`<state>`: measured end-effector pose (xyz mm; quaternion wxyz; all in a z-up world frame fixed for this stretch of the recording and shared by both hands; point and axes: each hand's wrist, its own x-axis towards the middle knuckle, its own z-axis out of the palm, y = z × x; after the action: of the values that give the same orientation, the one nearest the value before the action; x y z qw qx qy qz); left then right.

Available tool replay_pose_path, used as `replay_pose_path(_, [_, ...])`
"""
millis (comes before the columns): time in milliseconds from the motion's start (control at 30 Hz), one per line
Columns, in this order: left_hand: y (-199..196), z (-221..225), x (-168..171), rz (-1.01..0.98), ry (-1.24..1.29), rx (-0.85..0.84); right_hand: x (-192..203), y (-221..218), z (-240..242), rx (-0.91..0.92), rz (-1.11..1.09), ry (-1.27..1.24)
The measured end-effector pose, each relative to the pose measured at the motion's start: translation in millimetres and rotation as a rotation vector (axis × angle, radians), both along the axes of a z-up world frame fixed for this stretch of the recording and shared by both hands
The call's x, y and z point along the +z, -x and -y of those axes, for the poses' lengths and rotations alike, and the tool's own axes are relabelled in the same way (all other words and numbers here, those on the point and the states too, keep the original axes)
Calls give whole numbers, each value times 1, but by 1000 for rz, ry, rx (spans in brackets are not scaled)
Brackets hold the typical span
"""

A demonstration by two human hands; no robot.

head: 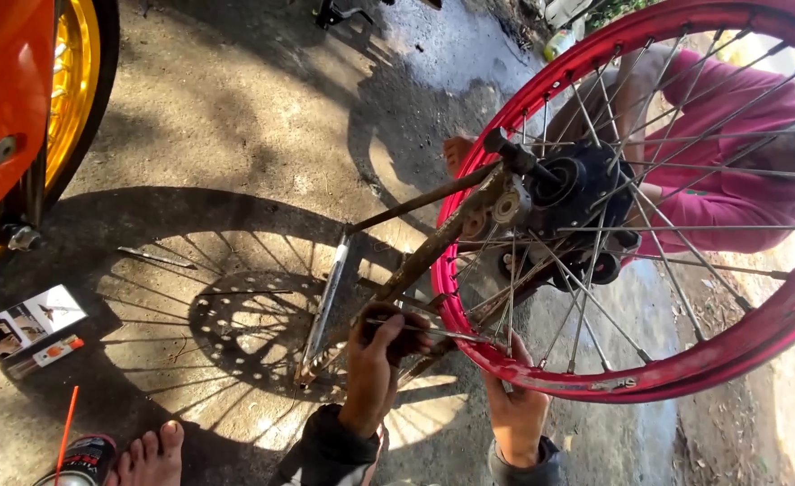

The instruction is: Tightening and adjusting the spokes on a motorcycle wheel rim using a small wrench.

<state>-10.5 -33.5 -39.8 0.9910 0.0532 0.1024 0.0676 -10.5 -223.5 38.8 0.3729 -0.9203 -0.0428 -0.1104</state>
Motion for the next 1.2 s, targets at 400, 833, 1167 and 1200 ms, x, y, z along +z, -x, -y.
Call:
replay_pose_path(400, [-18, 14, 16, -70, 269, -363, 44, 8, 7, 16, 162, 388])
replay_pose_path(833, [-25, 1, 22, -93, 235, -407, 38, 5, 10, 99, 180, 351])
replay_pose_path(1167, [-38, -14, -3, -15, -333, -633, 38, 1, 9, 47, 165, 361])
replay_pose_path(1200, [-39, -14, -8, 37, -427, -688, 35, 4, 13, 38, 173, 371])
